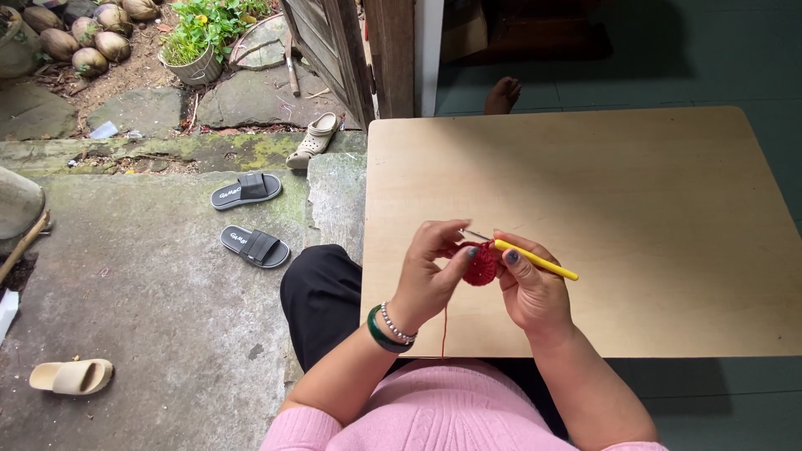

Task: A person is crocheting a red yarn object using a yellow crochet hook at a steady pace.

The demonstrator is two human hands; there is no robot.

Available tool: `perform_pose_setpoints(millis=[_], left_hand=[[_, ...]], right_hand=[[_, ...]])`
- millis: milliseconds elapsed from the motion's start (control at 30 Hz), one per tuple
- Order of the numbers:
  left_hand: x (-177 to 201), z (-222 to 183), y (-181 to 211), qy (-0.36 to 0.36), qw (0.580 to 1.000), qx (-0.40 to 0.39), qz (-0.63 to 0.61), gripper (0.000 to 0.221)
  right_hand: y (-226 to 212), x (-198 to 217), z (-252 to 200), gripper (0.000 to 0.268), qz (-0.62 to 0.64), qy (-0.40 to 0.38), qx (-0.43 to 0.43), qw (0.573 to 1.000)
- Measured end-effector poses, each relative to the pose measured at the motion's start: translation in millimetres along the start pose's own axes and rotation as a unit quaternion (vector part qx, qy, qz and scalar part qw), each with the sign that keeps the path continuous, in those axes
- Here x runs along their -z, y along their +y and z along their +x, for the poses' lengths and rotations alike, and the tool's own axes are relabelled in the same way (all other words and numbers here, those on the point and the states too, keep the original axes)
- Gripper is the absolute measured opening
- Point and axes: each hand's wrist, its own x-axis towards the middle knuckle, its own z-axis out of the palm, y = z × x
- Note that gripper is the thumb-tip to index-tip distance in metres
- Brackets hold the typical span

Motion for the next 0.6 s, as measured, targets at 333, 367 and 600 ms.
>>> perform_pose_setpoints(millis=[333,367,600], left_hand=[[6,-53,-32,0.022,0.867,0.27,-0.418,0.028],[1,-57,-24,-0.018,0.822,0.283,-0.494,0.038],[-6,-32,-4,-0.132,0.692,0.12,-0.699,0.075]], right_hand=[[-43,-43,13,0.026,-0.163,0.026,0.055,0.985],[-43,-42,14,0.026,-0.175,0.007,0.057,0.983],[-43,-65,12,0.025,-0.068,-0.019,0.028,0.997]])
